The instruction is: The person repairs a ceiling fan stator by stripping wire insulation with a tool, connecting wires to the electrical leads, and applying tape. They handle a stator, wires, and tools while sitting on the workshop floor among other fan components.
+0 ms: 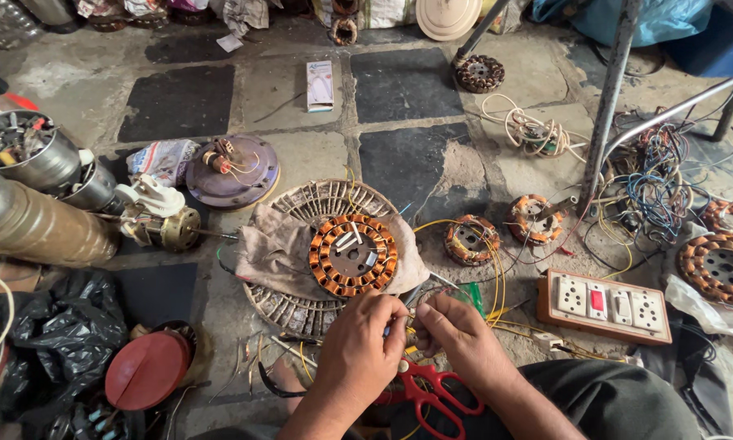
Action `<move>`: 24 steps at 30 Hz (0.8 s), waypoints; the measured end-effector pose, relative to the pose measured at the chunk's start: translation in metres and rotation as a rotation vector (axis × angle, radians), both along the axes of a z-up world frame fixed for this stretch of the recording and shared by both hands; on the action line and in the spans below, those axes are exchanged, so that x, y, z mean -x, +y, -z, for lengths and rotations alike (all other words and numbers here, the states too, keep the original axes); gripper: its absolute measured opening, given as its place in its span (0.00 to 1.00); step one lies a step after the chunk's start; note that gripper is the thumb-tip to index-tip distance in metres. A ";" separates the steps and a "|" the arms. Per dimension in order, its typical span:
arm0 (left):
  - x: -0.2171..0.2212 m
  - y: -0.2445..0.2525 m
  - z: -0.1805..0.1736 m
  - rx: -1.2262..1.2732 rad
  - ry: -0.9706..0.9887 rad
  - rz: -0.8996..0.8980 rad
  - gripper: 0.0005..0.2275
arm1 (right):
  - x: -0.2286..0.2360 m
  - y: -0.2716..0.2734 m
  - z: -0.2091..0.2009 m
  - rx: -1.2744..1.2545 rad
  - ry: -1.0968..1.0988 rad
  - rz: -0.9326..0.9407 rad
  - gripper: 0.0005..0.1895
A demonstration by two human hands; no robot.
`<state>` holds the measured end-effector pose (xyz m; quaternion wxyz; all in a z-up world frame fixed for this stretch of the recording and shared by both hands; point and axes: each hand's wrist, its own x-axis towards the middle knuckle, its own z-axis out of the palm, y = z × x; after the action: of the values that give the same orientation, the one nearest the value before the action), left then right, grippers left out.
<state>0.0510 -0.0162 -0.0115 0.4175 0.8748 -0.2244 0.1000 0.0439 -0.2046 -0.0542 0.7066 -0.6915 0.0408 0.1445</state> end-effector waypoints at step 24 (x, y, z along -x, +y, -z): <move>-0.055 -0.001 0.017 -0.191 -0.088 -0.186 0.04 | -0.039 0.041 0.029 0.022 0.126 0.338 0.14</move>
<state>0.1055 -0.0173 -0.0282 0.3110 0.9223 -0.1689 0.1550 0.0833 -0.1639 -0.0830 0.7094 -0.6718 0.2025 0.0662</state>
